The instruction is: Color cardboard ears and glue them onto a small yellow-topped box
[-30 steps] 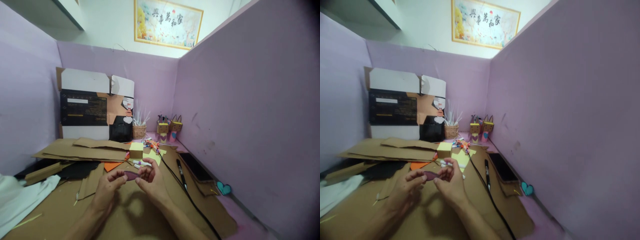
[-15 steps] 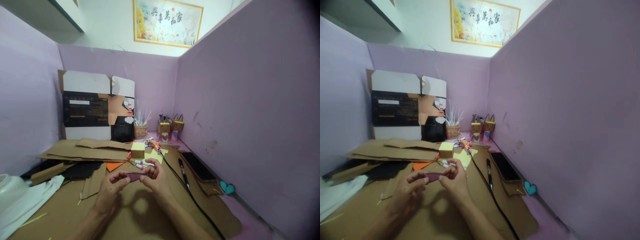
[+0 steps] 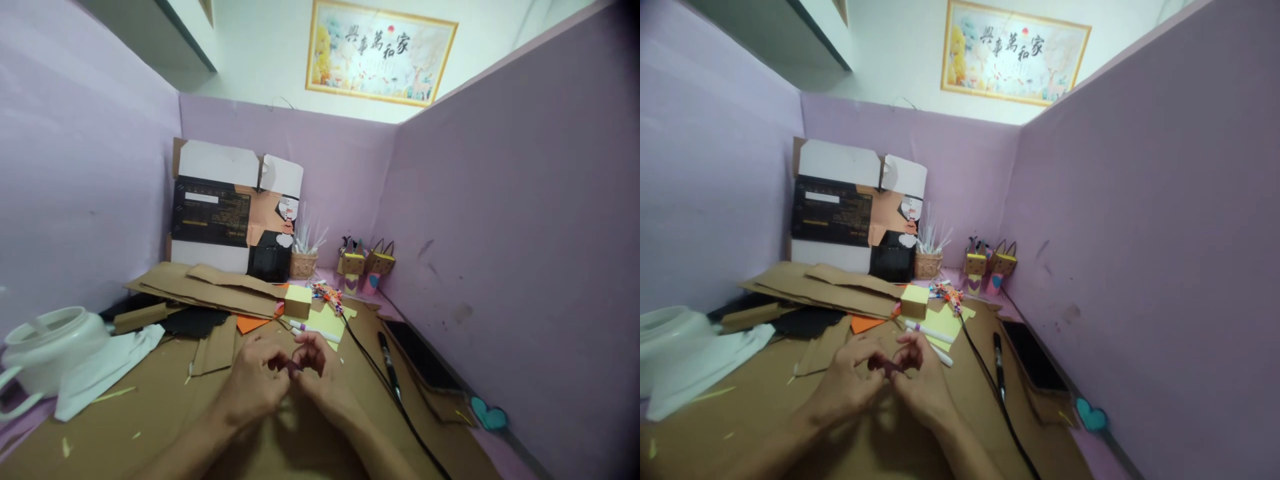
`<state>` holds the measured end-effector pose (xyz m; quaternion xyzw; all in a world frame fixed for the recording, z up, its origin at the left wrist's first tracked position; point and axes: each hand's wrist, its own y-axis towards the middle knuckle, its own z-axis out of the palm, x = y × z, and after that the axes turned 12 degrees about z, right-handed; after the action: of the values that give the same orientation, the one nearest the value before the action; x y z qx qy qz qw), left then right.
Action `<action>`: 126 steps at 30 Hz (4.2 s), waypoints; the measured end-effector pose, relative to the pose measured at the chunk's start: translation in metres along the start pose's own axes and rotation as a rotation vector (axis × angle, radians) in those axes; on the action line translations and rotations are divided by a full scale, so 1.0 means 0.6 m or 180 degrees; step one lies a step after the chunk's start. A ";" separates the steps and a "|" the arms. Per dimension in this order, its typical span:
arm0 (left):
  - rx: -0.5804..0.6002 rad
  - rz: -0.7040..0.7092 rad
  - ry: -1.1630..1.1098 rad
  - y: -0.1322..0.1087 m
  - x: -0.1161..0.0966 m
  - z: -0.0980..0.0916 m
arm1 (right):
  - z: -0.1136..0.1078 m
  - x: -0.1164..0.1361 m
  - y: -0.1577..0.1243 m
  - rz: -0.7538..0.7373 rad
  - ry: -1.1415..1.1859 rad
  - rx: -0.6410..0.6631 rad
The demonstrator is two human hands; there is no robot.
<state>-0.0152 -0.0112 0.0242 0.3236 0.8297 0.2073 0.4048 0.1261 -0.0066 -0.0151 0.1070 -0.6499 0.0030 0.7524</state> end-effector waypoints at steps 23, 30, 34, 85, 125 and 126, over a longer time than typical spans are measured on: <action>0.0072 -0.2691 -0.3109 0.005 0.005 0.003 | -0.015 0.021 -0.020 -0.2955 -0.2802 -0.0249; -0.0185 -0.2375 -0.2867 0.012 0.015 -0.001 | -0.019 0.009 -0.017 -0.2175 -0.1969 -0.0469; -0.0474 -0.1911 -0.2838 0.012 0.024 -0.001 | -0.021 0.009 -0.005 -0.0463 0.0187 -0.0587; -0.0245 -0.1224 -0.1822 0.004 -0.001 0.004 | -0.012 0.003 -0.006 0.0604 0.0789 -0.0184; -0.1068 -0.3050 -0.3819 0.020 0.044 -0.011 | -0.017 0.018 0.001 0.0668 0.0483 -0.0355; -0.1084 -0.3052 -0.3824 0.020 0.043 -0.011 | -0.018 0.017 0.001 0.0597 0.0436 -0.0392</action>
<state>-0.0278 0.0150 0.0217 -0.0795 0.4747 -0.0761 0.8732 0.1383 -0.0056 -0.0066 -0.0011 -0.6032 0.0407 0.7966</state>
